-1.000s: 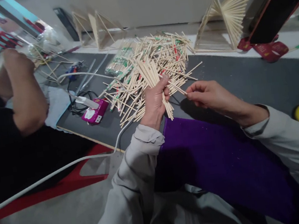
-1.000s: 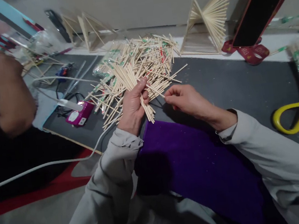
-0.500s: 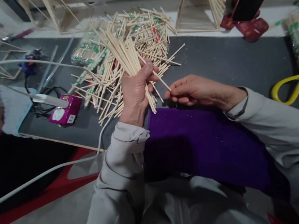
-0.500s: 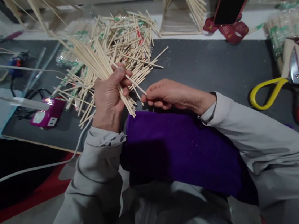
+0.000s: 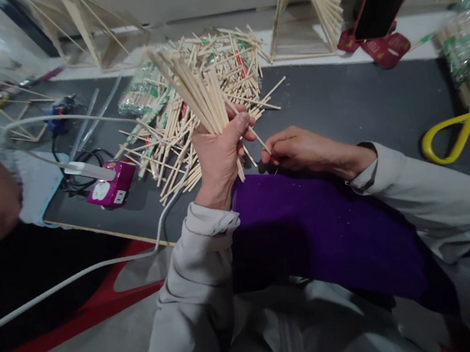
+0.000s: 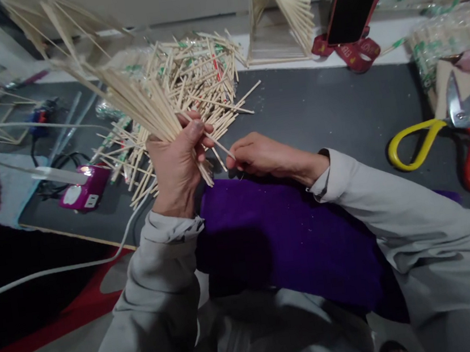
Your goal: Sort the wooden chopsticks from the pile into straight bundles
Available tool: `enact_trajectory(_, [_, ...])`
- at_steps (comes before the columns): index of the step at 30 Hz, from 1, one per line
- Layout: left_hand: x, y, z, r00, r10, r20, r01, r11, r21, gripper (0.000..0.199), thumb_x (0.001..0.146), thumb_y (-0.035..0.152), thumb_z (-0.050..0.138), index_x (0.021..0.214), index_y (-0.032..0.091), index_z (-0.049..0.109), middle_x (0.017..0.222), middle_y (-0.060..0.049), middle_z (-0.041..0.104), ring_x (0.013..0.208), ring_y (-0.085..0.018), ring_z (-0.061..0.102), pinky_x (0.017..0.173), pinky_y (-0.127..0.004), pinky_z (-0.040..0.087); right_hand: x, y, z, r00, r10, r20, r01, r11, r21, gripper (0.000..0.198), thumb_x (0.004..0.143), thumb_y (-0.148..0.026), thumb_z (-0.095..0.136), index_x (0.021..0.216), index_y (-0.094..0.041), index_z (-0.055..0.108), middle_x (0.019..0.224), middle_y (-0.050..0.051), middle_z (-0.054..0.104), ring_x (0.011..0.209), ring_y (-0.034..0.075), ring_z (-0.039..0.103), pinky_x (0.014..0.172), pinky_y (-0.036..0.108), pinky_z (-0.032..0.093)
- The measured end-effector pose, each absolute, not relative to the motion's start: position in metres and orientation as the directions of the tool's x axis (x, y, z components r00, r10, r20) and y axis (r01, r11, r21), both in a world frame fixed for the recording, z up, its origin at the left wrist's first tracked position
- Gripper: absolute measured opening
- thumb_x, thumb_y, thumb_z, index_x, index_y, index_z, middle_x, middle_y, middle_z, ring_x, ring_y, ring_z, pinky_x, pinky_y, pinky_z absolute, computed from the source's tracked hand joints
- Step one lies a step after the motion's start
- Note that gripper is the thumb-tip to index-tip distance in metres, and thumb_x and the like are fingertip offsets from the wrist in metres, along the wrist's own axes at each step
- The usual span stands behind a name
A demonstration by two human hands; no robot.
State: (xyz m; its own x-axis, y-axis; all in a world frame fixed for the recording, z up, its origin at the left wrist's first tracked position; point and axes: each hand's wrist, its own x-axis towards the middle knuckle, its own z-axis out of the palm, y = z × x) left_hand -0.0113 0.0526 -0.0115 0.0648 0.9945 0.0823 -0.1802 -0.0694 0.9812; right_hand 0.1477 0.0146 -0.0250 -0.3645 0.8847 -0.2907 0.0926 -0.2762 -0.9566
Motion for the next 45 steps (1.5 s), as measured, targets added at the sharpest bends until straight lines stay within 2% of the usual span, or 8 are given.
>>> enact_trajectory(7, [-0.015,0.055,-0.007,0.009,0.996,0.09,-0.225,-0.086,0.97,0.021,0.074,0.03,0.082,0.084,0.018,0.069,0.072,-0.002,0.072,0.051,-0.007,0.062,0.037,-0.014,0.036,0.139,0.012,-0.024,-0.351,0.88,-0.319,-0.065,-0.362,-0.93,0.01,0.076,-0.015,0.052,0.075,-0.015,0.062,0.061,-0.002,0.047,0.043,0.005,0.031,0.039,0.02,0.018])
enact_trajectory(16, [-0.012,0.046,-0.009,0.077,0.972,0.223,-0.179,-0.207,0.962,0.012,0.079,0.029,0.077,0.083,0.019,0.071,0.075,0.0,0.072,0.053,-0.006,0.062,0.04,-0.014,0.037,0.136,0.011,-0.03,-0.338,0.876,-0.343,-0.055,-0.382,-0.922,0.011,0.071,-0.017,0.05,0.071,-0.016,0.061,0.057,-0.003,0.048,0.04,0.005,0.031,0.038,0.02,0.017])
enact_trajectory(20, [-0.012,0.047,-0.008,0.036,0.988,0.152,-0.169,-0.143,0.975,0.019,0.075,0.033,0.081,0.085,0.019,0.071,0.074,-0.001,0.072,0.053,-0.007,0.063,0.039,-0.015,0.038,0.134,0.011,-0.029,-0.333,0.875,-0.352,-0.087,-0.4,-0.912,0.009,0.069,-0.014,0.05,0.07,-0.016,0.058,0.056,-0.004,0.047,0.04,0.004,0.03,0.038,0.019,0.015])
enact_trajectory(24, [-0.016,0.056,-0.008,0.006,0.995,0.097,-0.273,-0.092,0.958,0.023,0.073,0.034,0.083,0.086,0.019,0.071,0.073,-0.001,0.072,0.053,-0.007,0.064,0.037,-0.014,0.036,0.133,0.008,-0.026,-0.313,0.882,-0.351,-0.187,-0.42,-0.888,0.01,0.068,-0.008,0.049,0.068,-0.017,0.051,0.053,-0.006,0.041,0.04,0.004,0.027,0.038,0.018,0.015])
enact_trajectory(29, [-0.02,0.067,-0.012,0.01,1.0,-0.004,-0.306,0.006,0.952,0.018,0.074,0.031,0.083,0.081,0.02,0.071,0.071,0.0,0.072,0.052,-0.007,0.064,0.034,-0.015,0.035,0.14,0.008,-0.019,-0.342,0.853,-0.393,-0.21,-0.477,-0.853,0.02,0.072,-0.008,0.052,0.088,-0.013,0.064,0.063,-0.003,0.049,0.044,0.005,0.031,0.038,0.018,0.017])
enact_trajectory(34, [-0.022,0.069,-0.013,0.04,0.999,-0.024,-0.302,0.035,0.953,0.016,0.075,0.03,0.081,0.08,0.019,0.07,0.072,-0.001,0.072,0.051,-0.006,0.062,0.033,-0.014,0.035,0.149,0.011,-0.018,-0.404,0.852,-0.334,-0.162,-0.426,-0.89,0.019,0.084,-0.021,0.058,0.094,-0.01,0.07,0.072,0.002,0.055,0.049,0.005,0.037,0.038,0.019,0.019])
enact_trajectory(38, [-0.021,0.07,-0.014,0.062,0.994,-0.085,-0.287,0.1,0.953,0.015,0.076,0.029,0.08,0.083,0.019,0.071,0.072,-0.001,0.071,0.049,-0.006,0.06,0.033,-0.014,0.035,0.149,0.01,-0.02,-0.417,0.848,-0.326,-0.023,-0.369,-0.929,0.015,0.083,-0.017,0.059,0.091,-0.013,0.07,0.067,0.0,0.055,0.047,0.005,0.037,0.04,0.017,0.02])
enact_trajectory(45, [-0.022,0.072,-0.014,0.152,0.973,-0.174,-0.307,0.214,0.927,0.013,0.076,0.027,0.079,0.08,0.019,0.071,0.064,0.001,0.067,0.041,-0.003,0.054,0.031,-0.015,0.032,0.152,0.004,-0.02,-0.519,0.841,-0.15,0.133,-0.094,-0.987,0.02,0.092,-0.027,0.056,0.092,-0.015,0.071,0.068,-0.002,0.055,0.051,0.005,0.042,0.046,0.017,0.028])
